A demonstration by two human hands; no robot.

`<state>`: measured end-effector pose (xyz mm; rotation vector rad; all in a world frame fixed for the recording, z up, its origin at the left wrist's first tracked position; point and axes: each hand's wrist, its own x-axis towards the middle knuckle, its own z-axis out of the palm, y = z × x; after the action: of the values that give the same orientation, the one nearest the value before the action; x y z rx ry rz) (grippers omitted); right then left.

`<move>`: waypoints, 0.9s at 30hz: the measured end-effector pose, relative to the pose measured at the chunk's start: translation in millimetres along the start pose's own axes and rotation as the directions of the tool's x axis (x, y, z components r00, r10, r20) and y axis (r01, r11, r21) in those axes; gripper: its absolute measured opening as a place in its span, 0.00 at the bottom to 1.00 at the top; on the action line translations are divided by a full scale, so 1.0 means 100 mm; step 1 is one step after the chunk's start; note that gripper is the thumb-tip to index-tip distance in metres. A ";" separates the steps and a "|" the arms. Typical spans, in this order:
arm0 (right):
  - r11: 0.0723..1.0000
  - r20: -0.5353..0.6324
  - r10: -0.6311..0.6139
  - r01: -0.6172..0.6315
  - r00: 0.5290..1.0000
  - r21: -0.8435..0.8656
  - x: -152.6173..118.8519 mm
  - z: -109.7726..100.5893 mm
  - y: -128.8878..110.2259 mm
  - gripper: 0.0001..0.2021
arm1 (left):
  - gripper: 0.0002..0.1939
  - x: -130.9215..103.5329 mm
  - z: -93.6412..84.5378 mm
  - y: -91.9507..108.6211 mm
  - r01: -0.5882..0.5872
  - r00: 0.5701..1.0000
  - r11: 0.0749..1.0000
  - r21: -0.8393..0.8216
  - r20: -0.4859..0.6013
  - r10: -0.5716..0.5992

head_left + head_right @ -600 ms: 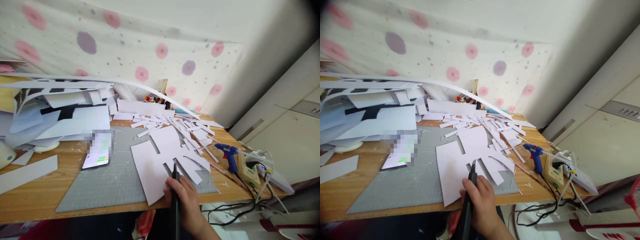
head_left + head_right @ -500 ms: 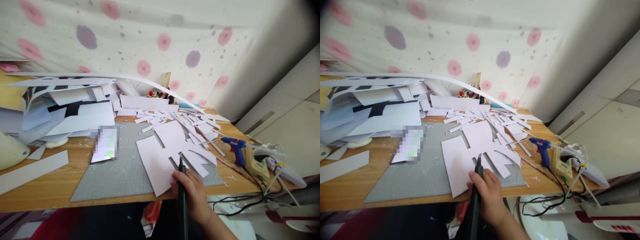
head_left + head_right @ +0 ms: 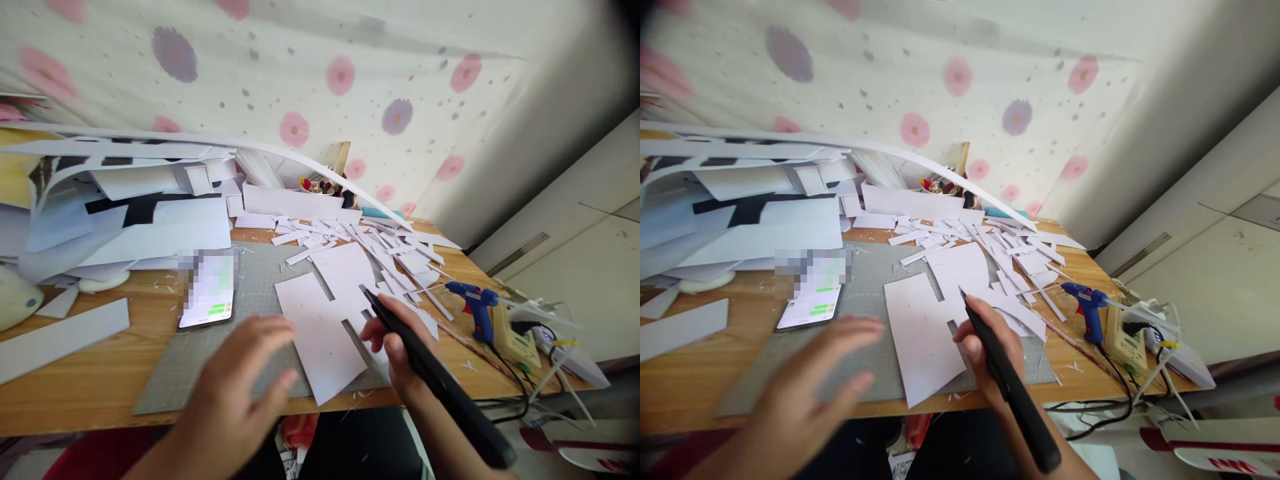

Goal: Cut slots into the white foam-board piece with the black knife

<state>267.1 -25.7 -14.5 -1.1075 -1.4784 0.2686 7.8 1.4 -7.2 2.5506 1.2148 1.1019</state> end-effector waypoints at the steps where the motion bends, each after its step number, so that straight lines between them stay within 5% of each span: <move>1: 0.999 0.006 0.019 -0.019 1.000 0.037 0.12 0.05 -0.01 0.24 | 0.18 -0.01 0.10 0.02 -0.129 0.989 0.992 -0.004 0.065 0.129; 6: 0.960 0.129 0.256 -0.267 0.958 0.080 0.48 0.34 -0.08 0.22 | 0.28 -0.13 0.40 0.12 -0.330 0.932 0.933 0.146 0.210 0.297; 10: 0.914 0.083 0.393 -0.399 0.916 0.069 0.30 0.33 -0.09 0.18 | 0.27 -0.14 0.42 0.06 -0.343 0.937 0.919 0.195 0.144 0.319; 13: 0.943 -0.057 0.333 -0.334 0.941 -0.008 -0.05 0.25 -0.04 0.17 | 0.33 -0.16 0.45 -0.03 -0.404 0.913 0.890 0.212 0.148 0.380; 19: 0.963 0.069 0.079 -0.058 0.994 -0.263 -0.50 0.26 -0.05 0.26 | 0.30 -0.14 0.52 -0.11 -0.558 0.830 0.784 0.272 0.202 0.520; 23: 0.986 -0.001 0.061 -0.060 0.998 -0.158 -0.49 0.36 -0.20 0.24 | 0.20 -0.07 0.54 -0.02 -0.594 0.800 0.747 0.298 0.120 0.588; 27: 0.995 -0.106 0.098 -0.098 0.989 0.011 -0.39 0.43 -0.35 0.21 | 0.16 -0.03 0.55 0.05 -0.540 0.833 0.813 0.218 -0.003 0.553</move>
<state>207.1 -55.2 -26.2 -1.1741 -1.3303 0.2775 45.5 7.0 -47.8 3.1689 0.6254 1.2105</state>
